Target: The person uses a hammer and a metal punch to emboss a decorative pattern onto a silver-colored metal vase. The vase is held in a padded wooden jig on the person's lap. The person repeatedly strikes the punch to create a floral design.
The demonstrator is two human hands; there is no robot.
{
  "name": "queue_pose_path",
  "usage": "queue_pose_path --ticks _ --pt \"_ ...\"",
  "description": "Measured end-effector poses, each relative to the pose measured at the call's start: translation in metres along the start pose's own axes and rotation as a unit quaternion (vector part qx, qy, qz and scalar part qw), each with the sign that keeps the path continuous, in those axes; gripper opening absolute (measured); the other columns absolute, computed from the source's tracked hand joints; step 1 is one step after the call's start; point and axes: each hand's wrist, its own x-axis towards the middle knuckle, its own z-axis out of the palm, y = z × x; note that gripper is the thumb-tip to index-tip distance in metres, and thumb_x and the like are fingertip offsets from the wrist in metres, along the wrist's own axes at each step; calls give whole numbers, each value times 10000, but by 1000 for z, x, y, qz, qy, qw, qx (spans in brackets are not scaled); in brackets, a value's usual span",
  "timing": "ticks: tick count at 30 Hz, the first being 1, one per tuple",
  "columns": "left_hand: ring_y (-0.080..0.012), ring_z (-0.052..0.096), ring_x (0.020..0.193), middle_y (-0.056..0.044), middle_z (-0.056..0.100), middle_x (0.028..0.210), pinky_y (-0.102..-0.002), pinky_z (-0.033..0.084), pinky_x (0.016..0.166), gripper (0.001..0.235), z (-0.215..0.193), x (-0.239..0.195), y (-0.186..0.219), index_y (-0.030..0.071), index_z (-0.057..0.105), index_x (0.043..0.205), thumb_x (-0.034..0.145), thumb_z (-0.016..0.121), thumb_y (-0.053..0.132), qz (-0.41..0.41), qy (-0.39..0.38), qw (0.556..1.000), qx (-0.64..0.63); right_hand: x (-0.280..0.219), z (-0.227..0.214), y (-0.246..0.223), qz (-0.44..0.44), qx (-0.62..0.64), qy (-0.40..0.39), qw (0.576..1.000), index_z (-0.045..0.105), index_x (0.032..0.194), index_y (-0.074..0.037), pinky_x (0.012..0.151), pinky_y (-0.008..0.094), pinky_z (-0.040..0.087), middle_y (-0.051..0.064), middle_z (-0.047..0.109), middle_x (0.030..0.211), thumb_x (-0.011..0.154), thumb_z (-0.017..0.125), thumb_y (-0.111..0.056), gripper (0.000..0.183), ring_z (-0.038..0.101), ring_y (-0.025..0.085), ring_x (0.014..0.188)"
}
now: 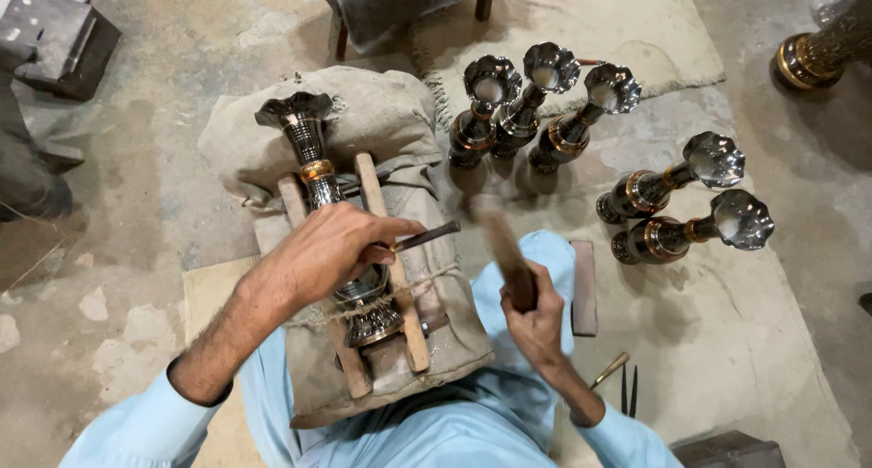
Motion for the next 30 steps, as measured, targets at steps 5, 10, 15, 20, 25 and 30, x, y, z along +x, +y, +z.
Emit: queue_pose_path --ticks 5,10,15,20,25,30 --pt "-278 742 747 -133 773 890 -447 542 641 455 -4 7 4 136 710 1245 803 706 32 52 -22 998 -3 -20 11 25 6 33 5 999 571 1195 -24 646 294 503 61 609 776 817 722 50 414 575 140 678" --pt "-248 746 737 -124 779 917 -426 555 637 430 -4 6 4 208 635 1354 931 636 128 -10 -84 996 28 -15 8 29 -10 56 -31 998 570 1230 -41 696 307 539 80 646 878 879 686 43 379 641 151 774" --pt "-178 779 894 -107 807 1018 -338 626 761 444 -15 -6 -14 123 604 1365 927 675 122 65 150 974 -157 30 -16 8 6 -6 -116 993 559 1298 -50 727 313 575 85 717 846 801 684 -47 512 733 180 794" --pt "-170 784 816 -87 809 920 -337 614 725 517 -11 -16 -35 119 616 1306 828 813 146 -81 160 963 -201 68 -34 -32 -99 -56 -174 978 541 1381 -67 738 368 544 135 662 1010 788 794 -93 646 684 267 855" --pt "-138 785 764 -64 810 939 -313 625 682 514 -7 -13 -45 124 619 1306 826 802 136 -113 142 955 -234 87 -31 -63 -152 -169 -269 936 557 1457 -188 719 395 555 103 667 1124 777 736 -86 710 696 299 846" --pt "-136 767 718 -62 816 931 -307 614 662 510 -7 -13 -50 118 617 1335 849 772 107 -53 137 959 -243 101 -31 -71 -126 -208 -289 926 551 1468 -229 685 372 568 87 659 1137 773 709 -84 728 700 258 771"
